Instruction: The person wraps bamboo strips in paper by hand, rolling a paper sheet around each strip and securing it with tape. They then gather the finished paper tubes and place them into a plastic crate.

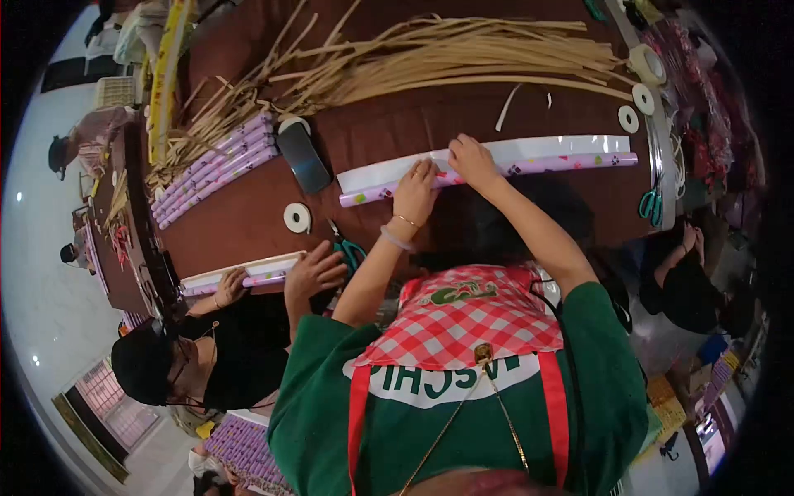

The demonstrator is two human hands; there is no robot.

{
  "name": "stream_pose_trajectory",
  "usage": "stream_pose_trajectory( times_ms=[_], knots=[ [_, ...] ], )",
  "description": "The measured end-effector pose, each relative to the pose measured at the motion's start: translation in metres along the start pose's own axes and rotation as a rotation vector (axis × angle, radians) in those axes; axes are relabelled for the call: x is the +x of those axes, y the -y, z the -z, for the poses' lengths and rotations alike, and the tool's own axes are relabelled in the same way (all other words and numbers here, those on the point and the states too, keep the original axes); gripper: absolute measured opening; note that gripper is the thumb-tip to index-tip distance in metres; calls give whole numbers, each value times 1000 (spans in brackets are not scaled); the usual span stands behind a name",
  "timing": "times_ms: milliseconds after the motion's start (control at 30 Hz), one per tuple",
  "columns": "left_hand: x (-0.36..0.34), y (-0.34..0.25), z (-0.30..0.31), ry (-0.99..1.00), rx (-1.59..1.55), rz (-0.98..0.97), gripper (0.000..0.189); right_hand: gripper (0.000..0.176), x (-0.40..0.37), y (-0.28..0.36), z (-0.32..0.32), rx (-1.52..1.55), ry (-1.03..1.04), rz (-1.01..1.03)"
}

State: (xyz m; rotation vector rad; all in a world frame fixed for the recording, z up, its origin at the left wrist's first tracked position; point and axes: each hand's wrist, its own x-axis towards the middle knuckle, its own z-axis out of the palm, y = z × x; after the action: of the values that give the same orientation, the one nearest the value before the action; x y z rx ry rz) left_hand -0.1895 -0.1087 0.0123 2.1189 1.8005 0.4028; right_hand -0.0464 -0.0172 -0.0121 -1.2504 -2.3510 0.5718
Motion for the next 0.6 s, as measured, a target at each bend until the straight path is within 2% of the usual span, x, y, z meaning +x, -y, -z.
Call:
stream_pose_trajectory(
  times_ms=[67, 100, 167, 267, 367, 467, 533, 567, 600],
  knots=[
    [-3, 10, -16, -36, 59, -25, 41, 11, -2, 0, -4, -2, -4, -28],
    [-2, 4, -6, -35, -24, -12, 40, 13, -2, 0, -6, 14, -34, -35],
    [-4, 14, -22, -143, 14, -80, 45, 17, -1, 0, -7, 57, -60, -89],
    [-5, 12, -19, -79, 17, -57, 46, 13, -2, -4, -17, -19, -74, -95],
    [-7, 12, -21, -108, -10, -37, 47, 10, 0, 3, -9, -22, 35, -164],
    [-4, 13, -18, -91, -8, -42, 47, 10, -1, 3, -12, -42, -57, -122],
    [-5, 9, -16, -71, -5, -34, 47, 10, 3, 2, -16, -141, -32, -124],
    [-5, 15, -25, -150, -15, -83, 47, 11, 2, 1, -16, -125, -26, -109],
    [-4, 13, -23, -117, -4, -62, 46, 12, 3, 5, -14, -130, -35, -138]
  ],
)
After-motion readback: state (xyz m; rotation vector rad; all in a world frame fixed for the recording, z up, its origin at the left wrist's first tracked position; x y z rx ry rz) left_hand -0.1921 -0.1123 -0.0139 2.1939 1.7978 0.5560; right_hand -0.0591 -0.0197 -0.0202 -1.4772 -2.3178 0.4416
